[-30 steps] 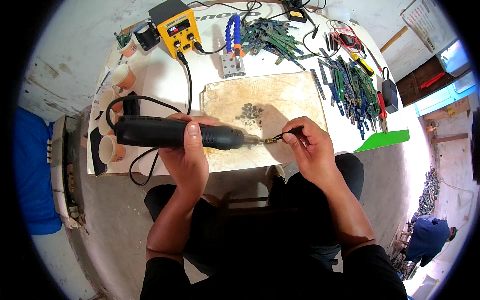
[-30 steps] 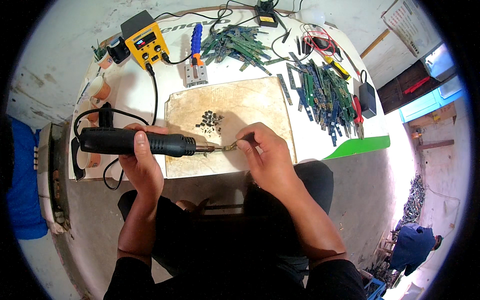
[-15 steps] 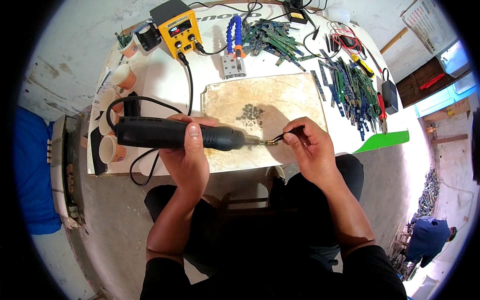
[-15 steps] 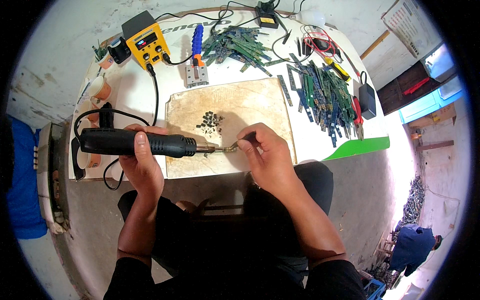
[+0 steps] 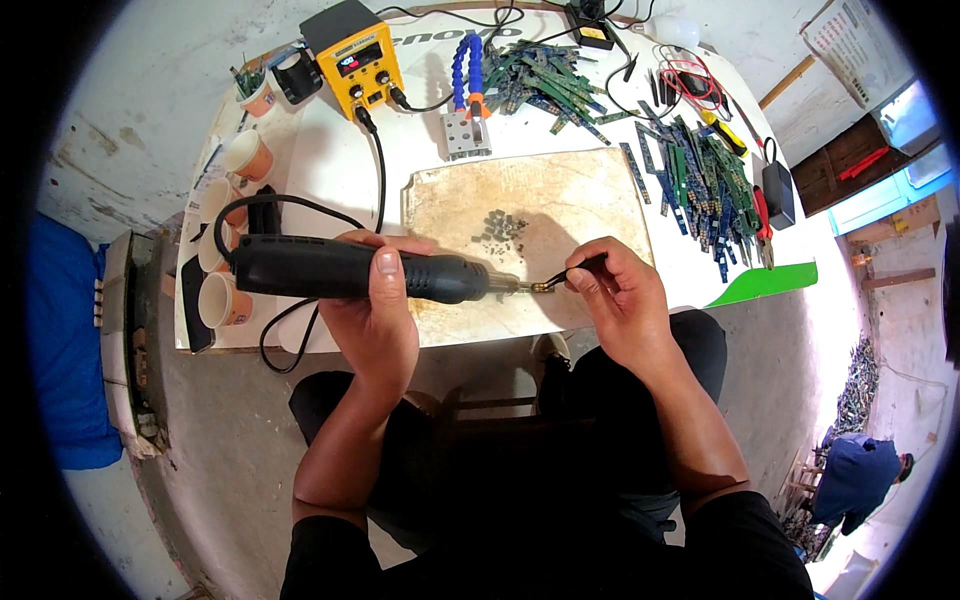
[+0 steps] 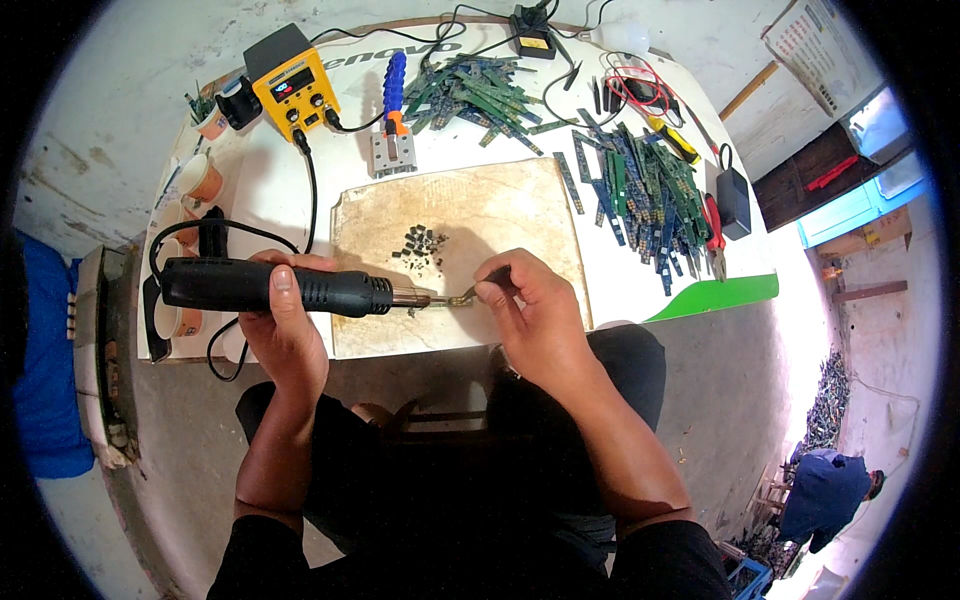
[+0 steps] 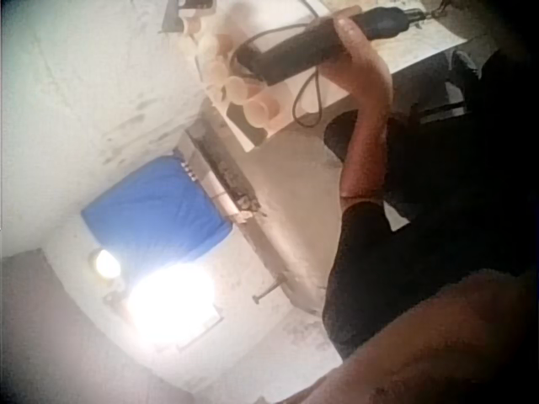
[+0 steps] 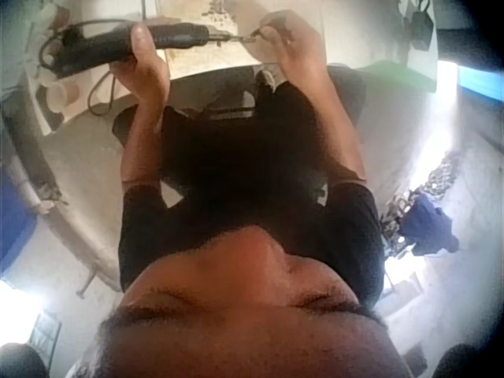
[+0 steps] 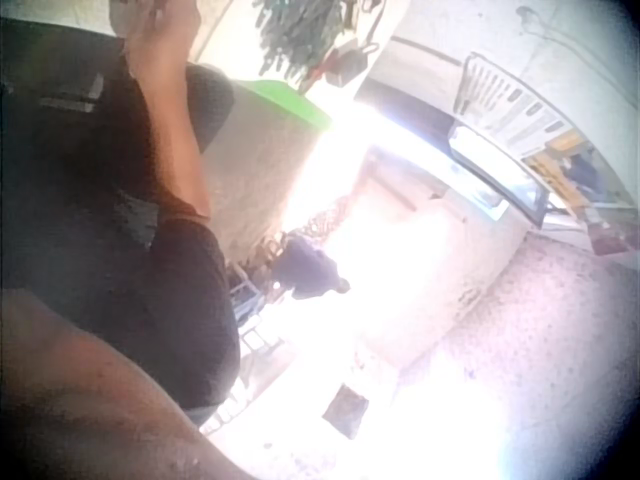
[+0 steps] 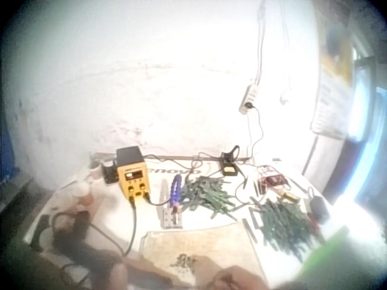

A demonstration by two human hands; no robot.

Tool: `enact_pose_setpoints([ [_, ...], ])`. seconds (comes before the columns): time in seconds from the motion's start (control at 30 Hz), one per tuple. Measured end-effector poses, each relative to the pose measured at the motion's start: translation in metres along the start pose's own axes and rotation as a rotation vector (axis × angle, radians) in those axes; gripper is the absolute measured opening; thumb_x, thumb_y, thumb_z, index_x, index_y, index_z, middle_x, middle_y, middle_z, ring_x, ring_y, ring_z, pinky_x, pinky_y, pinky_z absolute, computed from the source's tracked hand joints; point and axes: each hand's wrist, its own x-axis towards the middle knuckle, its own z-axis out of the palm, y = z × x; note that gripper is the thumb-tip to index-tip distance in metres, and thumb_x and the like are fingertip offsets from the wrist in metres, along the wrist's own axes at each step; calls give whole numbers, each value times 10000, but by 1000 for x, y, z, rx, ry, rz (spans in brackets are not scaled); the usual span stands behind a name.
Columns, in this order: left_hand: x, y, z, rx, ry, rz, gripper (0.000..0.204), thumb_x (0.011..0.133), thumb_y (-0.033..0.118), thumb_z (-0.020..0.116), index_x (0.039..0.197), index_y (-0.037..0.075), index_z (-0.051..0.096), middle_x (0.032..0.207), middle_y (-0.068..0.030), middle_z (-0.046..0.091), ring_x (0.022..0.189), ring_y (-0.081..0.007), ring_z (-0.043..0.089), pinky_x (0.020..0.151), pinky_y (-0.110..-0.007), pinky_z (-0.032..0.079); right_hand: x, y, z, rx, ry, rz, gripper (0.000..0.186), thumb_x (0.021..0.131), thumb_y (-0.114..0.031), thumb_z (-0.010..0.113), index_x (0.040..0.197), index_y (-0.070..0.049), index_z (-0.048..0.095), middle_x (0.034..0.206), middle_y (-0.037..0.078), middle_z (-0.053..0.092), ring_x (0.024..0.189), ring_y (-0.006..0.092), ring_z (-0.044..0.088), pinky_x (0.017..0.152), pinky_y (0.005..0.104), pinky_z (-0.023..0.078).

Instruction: The person uses a hot air gun to heat a circuit board while holding it with tweezers. They remove small electronic components from the board and place them onto a work mat. The person repeats this process for multiple components on the same board.

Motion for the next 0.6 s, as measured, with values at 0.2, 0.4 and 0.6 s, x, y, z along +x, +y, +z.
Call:
enact_pose_setpoints([
  [0.2, -1, -4, -2, -11, 4, 10, 247, 1042, 253, 524, 1101, 14, 504, 890, -160, 712, 888, -189, 671, 894, -337, 511, 0, -4, 0, 19, -7, -14, 69, 963, 27, 614, 1029, 9, 611, 914, 98, 651, 841, 157, 650, 765, 287, 526],
  [0.4, 0, -2, -2, 6, 12, -5, 247, 1043, 257, 519, 1097, 17, 503, 888, -156, 712, 877, -183, 666, 887, -329, 510, 6, 2, 5, 25, 90, -89, 71, 963, 9, 627, 1033, 2, 618, 917, 101, 657, 830, 154, 653, 764, 281, 524],
  [0.6, 1, -3, -3, 15, 6, 9, 258, 1040, 270, 525, 1093, 19, 506, 870, -146, 714, 844, -160, 655, 867, -316, 510, 19, -1, 14, -41, 164, -110, 79, 939, 7, 653, 1017, 1, 639, 920, 92, 666, 825, 146, 656, 770, 271, 521],
])
